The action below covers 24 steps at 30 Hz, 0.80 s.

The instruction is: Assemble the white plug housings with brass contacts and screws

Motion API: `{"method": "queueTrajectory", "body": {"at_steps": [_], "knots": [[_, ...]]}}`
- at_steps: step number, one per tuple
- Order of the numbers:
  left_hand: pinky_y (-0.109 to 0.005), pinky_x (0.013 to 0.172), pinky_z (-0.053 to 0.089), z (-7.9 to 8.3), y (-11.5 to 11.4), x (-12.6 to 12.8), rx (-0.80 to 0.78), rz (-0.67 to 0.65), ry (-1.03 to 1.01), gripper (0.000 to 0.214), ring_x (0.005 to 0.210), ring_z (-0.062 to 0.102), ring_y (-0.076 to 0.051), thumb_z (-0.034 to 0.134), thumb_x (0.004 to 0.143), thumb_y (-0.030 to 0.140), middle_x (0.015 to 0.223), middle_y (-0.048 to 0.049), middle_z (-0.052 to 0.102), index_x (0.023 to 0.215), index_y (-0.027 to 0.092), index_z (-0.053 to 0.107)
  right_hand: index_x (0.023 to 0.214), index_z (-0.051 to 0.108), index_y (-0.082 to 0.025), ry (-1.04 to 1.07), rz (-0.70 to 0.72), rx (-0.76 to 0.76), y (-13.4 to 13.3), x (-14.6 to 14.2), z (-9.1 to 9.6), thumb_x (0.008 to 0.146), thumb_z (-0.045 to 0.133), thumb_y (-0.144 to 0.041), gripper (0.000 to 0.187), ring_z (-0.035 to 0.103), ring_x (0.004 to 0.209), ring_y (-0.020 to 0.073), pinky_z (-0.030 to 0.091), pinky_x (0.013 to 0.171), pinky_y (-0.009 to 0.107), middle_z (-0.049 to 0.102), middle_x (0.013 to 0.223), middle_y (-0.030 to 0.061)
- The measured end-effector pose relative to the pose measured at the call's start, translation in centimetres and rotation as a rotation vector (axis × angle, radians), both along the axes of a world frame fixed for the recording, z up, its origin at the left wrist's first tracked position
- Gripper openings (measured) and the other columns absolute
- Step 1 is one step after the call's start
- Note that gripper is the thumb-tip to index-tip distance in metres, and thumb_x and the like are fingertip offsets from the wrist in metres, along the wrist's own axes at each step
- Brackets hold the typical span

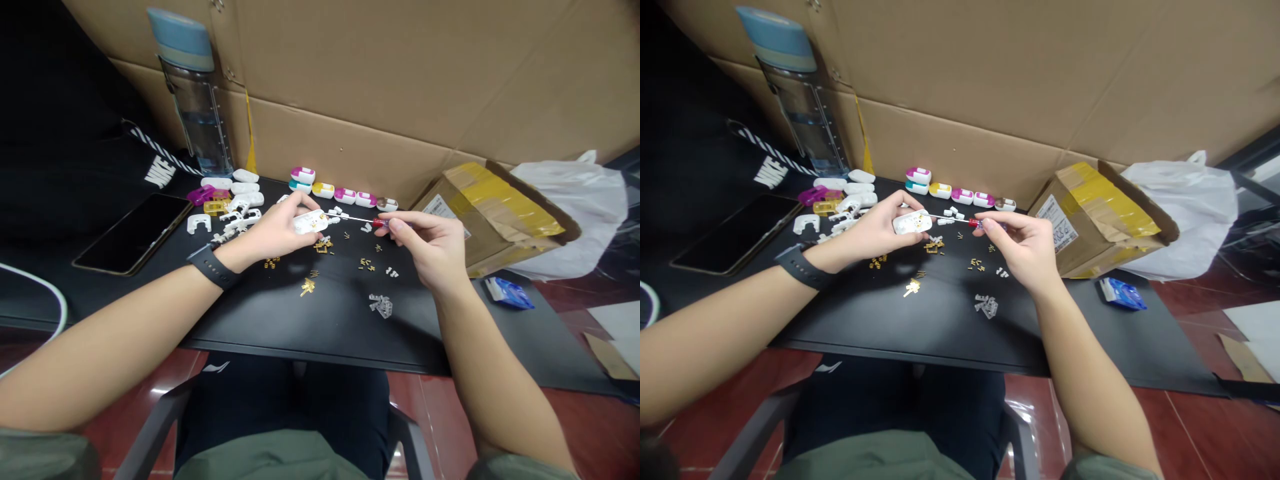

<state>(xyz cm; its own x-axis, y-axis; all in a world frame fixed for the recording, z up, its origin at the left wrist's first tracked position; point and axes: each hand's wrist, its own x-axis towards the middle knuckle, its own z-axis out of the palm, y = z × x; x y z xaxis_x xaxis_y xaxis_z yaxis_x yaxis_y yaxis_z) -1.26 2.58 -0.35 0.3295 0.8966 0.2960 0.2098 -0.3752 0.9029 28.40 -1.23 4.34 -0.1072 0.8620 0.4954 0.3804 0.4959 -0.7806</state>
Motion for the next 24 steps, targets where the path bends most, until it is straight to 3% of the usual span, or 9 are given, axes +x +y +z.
{"method": "queueTrajectory", "body": {"at_steps": [3,8,10,16,24], "knots": [[-0.042,0.096,0.059,0.3,-0.1,-0.2,0.118,0.061,0.085,0.045,0.106,0.078,-0.029,0.091,0.077,0.026,0.115,-0.0075,0.082,0.118,0.023,0.070,0.109,0.092,-0.027,-0.005,0.003,-0.007,0.0,0.0,0.1,0.097,0.085,-0.049,0.026,0.081,0.083,0.0245,0.066,0.076,0.040,0.087,0.087,0.0050],[-0.048,0.115,0.053,1.2,-0.4,-0.3,0.374,0.065,0.196,0.038,0.121,0.075,-0.033,0.090,0.079,0.028,0.129,-0.0089,0.082,0.116,0.023,0.084,0.109,0.092,-0.028,0.008,0.014,-0.008,0.0,0.1,0.1,0.099,0.085,-0.044,0.020,0.081,0.084,0.0233,0.065,0.078,0.039,0.088,0.088,0.0042],[-0.048,0.112,0.054,1.4,-0.4,-0.3,0.455,0.099,0.227,0.036,0.120,0.075,-0.033,0.089,0.082,0.031,0.128,-0.0095,0.081,0.117,0.023,0.087,0.109,0.092,-0.028,0.013,0.015,-0.006,0.0,0.1,0.1,0.098,0.085,-0.044,0.020,0.081,0.084,0.0237,0.066,0.078,0.039,0.088,0.088,0.0042],[-0.042,0.108,0.052,1.5,-0.6,-0.2,0.416,0.212,0.183,0.049,0.111,0.074,-0.029,0.090,0.080,0.025,0.119,-0.0056,0.081,0.129,0.023,0.082,0.109,0.092,-0.027,-0.003,0.002,-0.007,0.1,0.0,0.0,0.098,0.085,-0.046,0.024,0.082,0.085,0.0251,0.067,0.080,0.041,0.087,0.087,0.0051],[-0.037,0.102,0.050,1.7,-1.0,0.0,0.431,0.221,0.200,0.058,0.109,0.073,-0.026,0.093,0.080,0.018,0.113,-0.0023,0.082,0.134,0.024,0.072,0.108,0.092,-0.026,-0.018,-0.024,-0.013,0.2,-0.3,-0.1,0.099,0.083,-0.042,0.021,0.075,0.075,0.0203,0.058,0.067,0.035,0.087,0.086,0.0046]]}}
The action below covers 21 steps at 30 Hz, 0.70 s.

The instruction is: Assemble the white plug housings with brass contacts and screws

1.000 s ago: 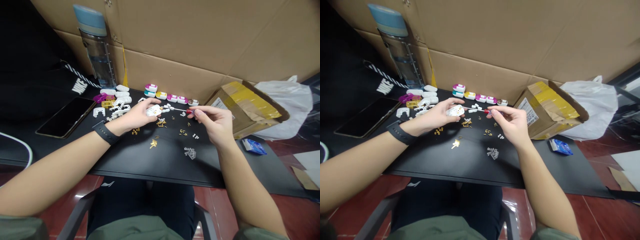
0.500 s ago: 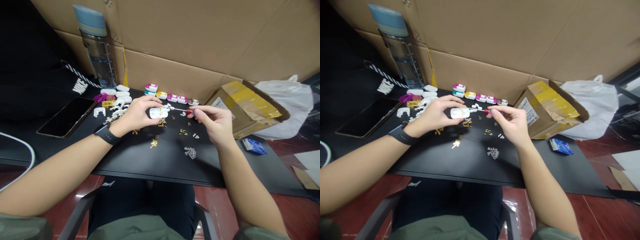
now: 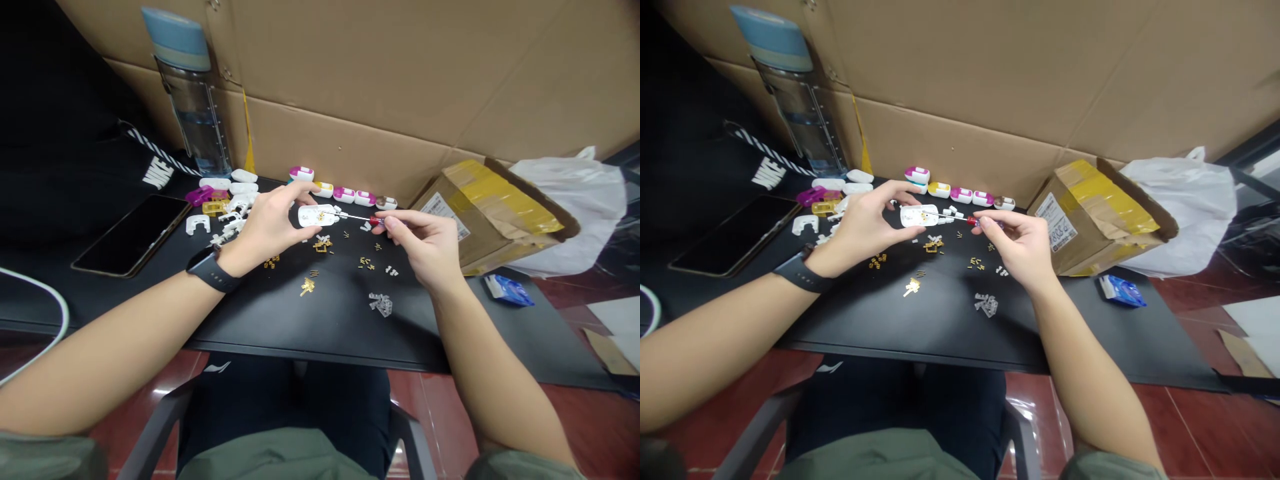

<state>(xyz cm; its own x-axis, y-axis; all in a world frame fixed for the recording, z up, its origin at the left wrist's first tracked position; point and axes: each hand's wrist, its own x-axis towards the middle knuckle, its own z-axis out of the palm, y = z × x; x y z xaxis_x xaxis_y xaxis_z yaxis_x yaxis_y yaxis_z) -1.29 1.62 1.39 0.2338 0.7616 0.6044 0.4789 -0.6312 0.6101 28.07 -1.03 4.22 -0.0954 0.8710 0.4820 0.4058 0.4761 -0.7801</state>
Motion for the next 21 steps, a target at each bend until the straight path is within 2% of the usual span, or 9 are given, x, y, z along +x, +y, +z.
{"method": "queueTrajectory", "body": {"at_steps": [5,10,14,21], "knots": [[-0.039,0.101,0.051,0.02,-0.04,0.12,0.017,-0.012,0.002,0.054,0.107,0.072,-0.026,0.092,0.082,0.020,0.114,-0.0031,0.081,0.131,0.024,0.070,0.109,0.092,-0.026,0.015,-0.007,-0.011,-0.02,-0.16,-0.07,0.099,0.083,-0.044,0.023,0.074,0.077,0.0206,0.057,0.067,0.035,0.088,0.088,0.0052],[-0.038,0.097,0.052,-0.20,0.02,0.22,0.017,-0.019,-0.015,0.059,0.103,0.071,-0.025,0.093,0.079,0.019,0.114,-0.0029,0.080,0.132,0.025,0.068,0.109,0.092,-0.026,0.016,-0.008,-0.033,-0.04,-0.42,-0.29,0.099,0.083,-0.044,0.022,0.072,0.075,0.0193,0.053,0.062,0.032,0.088,0.089,0.0058],[-0.036,0.093,0.053,-0.59,0.20,0.26,0.083,-0.016,0.018,0.059,0.100,0.073,-0.023,0.093,0.080,0.020,0.112,-0.0022,0.080,0.133,0.024,0.067,0.109,0.092,-0.025,0.014,-0.002,-0.025,-0.04,-0.58,-0.29,0.099,0.083,-0.042,0.022,0.070,0.073,0.0180,0.053,0.064,0.032,0.088,0.088,0.0056],[-0.031,0.087,0.057,-0.83,0.25,0.29,0.184,-0.018,0.034,0.058,0.091,0.073,-0.018,0.090,0.079,0.014,0.106,0.0002,0.080,0.132,0.021,0.068,0.108,0.093,-0.025,0.016,-0.013,-0.037,0.00,-0.43,-0.32,0.098,0.084,-0.044,0.023,0.068,0.070,0.0176,0.049,0.057,0.030,0.088,0.088,0.0065]]}}
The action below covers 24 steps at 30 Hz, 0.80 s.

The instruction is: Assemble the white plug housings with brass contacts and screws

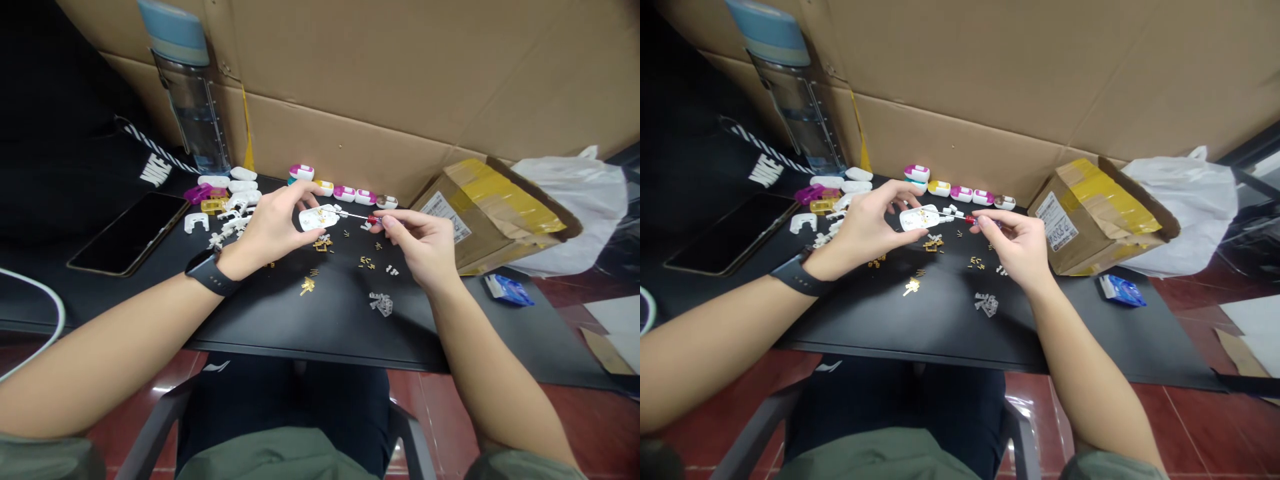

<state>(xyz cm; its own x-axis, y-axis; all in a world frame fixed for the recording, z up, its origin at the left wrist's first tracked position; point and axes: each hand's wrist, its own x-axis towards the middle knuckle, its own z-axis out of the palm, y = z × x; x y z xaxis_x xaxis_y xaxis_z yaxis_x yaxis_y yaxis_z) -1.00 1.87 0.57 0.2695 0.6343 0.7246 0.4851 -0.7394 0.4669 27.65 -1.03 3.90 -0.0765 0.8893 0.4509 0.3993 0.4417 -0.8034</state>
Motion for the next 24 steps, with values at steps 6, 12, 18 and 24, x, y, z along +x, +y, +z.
{"method": "queueTrajectory", "body": {"at_steps": [6,12,18,24], "knots": [[-0.029,0.085,0.057,0.11,-0.04,-0.01,0.002,0.040,-0.010,0.052,0.089,0.074,-0.016,0.094,0.076,0.013,0.105,0.0001,0.081,0.121,0.020,0.071,0.109,0.093,-0.026,0.007,0.011,0.017,0.18,0.19,-0.24,0.099,0.084,-0.043,0.021,0.071,0.072,0.0179,0.054,0.063,0.031,0.088,0.088,0.0058],[-0.029,0.083,0.054,0.31,-0.10,0.04,0.013,0.079,0.029,0.038,0.089,0.073,-0.017,0.094,0.076,0.013,0.103,0.0003,0.081,0.107,0.019,0.073,0.109,0.093,-0.025,-0.016,0.000,0.006,0.09,0.16,-0.06,0.099,0.083,-0.041,0.021,0.071,0.073,0.0186,0.053,0.063,0.032,0.088,0.087,0.0059],[-0.031,0.081,0.052,0.40,-0.15,0.09,0.011,0.079,0.033,0.032,0.086,0.071,-0.017,0.092,0.078,0.015,0.099,0.0005,0.080,0.104,0.020,0.073,0.109,0.093,-0.026,-0.004,0.002,0.005,0.12,0.03,-0.07,0.099,0.083,-0.042,0.021,0.074,0.076,0.0193,0.055,0.065,0.032,0.088,0.088,0.0059],[-0.032,0.081,0.052,0.47,-0.18,0.07,0.003,0.088,0.043,0.030,0.086,0.070,-0.018,0.091,0.079,0.016,0.097,0.0008,0.080,0.103,0.020,0.073,0.109,0.093,-0.026,-0.001,0.004,-0.005,0.10,0.06,-0.15,0.098,0.084,-0.044,0.023,0.073,0.074,0.0194,0.056,0.065,0.033,0.088,0.088,0.0059]]}}
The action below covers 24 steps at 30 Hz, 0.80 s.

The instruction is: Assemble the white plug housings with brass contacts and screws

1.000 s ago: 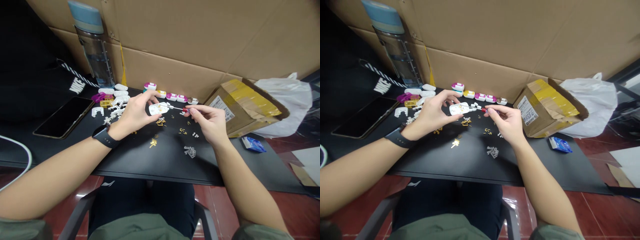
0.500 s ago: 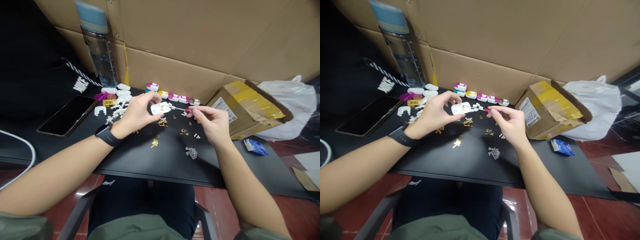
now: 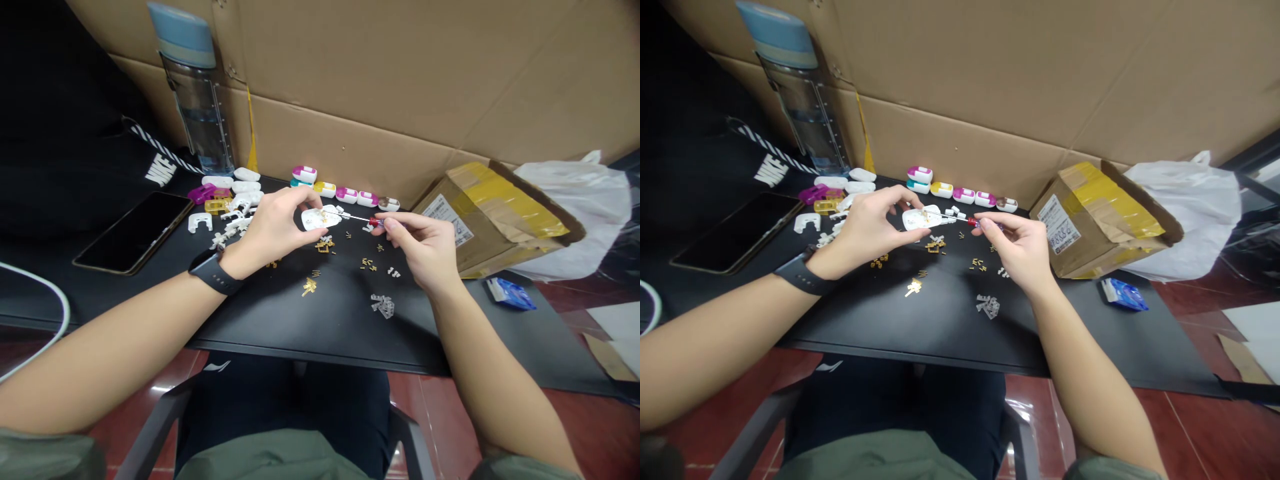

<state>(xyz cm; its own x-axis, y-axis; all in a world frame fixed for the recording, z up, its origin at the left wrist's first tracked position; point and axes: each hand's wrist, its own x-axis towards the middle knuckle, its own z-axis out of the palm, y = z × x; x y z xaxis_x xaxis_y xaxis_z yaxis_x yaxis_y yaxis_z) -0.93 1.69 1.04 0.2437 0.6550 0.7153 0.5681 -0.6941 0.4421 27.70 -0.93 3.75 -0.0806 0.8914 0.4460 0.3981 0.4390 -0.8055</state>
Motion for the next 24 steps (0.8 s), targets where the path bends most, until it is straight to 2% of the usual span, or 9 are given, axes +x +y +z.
{"method": "queueTrajectory", "body": {"at_steps": [5,8,12,16,18,21,24], "knots": [[-0.032,0.082,0.053,0.0,-0.1,0.1,-0.017,0.009,-0.009,0.032,0.089,0.073,-0.019,0.092,0.078,0.017,0.097,0.0012,0.080,0.103,0.021,0.072,0.111,0.092,-0.025,-0.001,0.000,0.003,-0.1,-0.1,0.1,0.099,0.083,-0.042,0.022,0.073,0.074,0.0186,0.056,0.065,0.032,0.088,0.089,0.0056],[-0.033,0.087,0.056,0.0,-0.1,-0.1,-0.064,-0.024,-0.034,0.037,0.096,0.077,-0.020,0.092,0.080,0.018,0.107,-0.0008,0.083,0.110,0.022,0.071,0.110,0.092,-0.026,0.015,0.016,0.013,0.0,0.0,0.1,0.100,0.083,-0.039,0.020,0.076,0.078,0.0190,0.059,0.069,0.032,0.088,0.089,0.0051],[-0.038,0.100,0.058,0.1,0.3,-0.8,-0.214,-0.227,-0.049,0.051,0.117,0.079,-0.025,0.092,0.087,0.028,0.123,-0.0050,0.085,0.131,0.023,0.067,0.109,0.092,-0.025,0.058,0.032,0.038,0.2,0.3,0.2,0.098,0.085,-0.039,0.018,0.081,0.081,0.0209,0.065,0.077,0.035,0.088,0.088,0.0052],[-0.036,0.093,0.060,0.2,0.8,-1.5,-0.353,-0.400,-0.048,0.064,0.122,0.080,-0.027,0.093,0.088,0.031,0.131,-0.0088,0.083,0.144,0.025,0.062,0.107,0.092,-0.025,0.088,0.041,0.057,0.4,0.7,0.4,0.096,0.087,-0.038,0.017,0.081,0.079,0.0209,0.068,0.080,0.036,0.087,0.088,0.0050],[-0.033,0.089,0.060,0.4,1.0,-1.8,-0.388,-0.448,-0.067,0.066,0.125,0.079,-0.028,0.094,0.086,0.031,0.135,-0.0108,0.082,0.144,0.025,0.063,0.106,0.092,-0.026,0.092,0.057,0.050,0.4,0.9,0.5,0.097,0.086,-0.037,0.016,0.082,0.080,0.0214,0.068,0.081,0.037,0.087,0.088,0.0049],[-0.031,0.084,0.061,0.9,1.2,-2.4,-0.444,-0.505,-0.059,0.061,0.123,0.081,-0.029,0.096,0.084,0.030,0.129,-0.0114,0.083,0.137,0.025,0.067,0.106,0.092,-0.026,0.070,0.092,0.037,0.3,1.1,0.7,0.097,0.085,-0.036,0.015,0.082,0.084,0.0228,0.068,0.083,0.039,0.087,0.089,0.0048],[-0.032,0.086,0.063,1.4,1.5,-3.3,-0.512,-0.589,0.015,0.057,0.121,0.082,-0.029,0.095,0.085,0.032,0.125,-0.0107,0.085,0.135,0.026,0.069,0.107,0.092,-0.026,0.023,0.113,0.028,0.3,1.2,0.7,0.098,0.085,-0.037,0.016,0.083,0.086,0.0241,0.068,0.082,0.039,0.087,0.089,0.0050]]}}
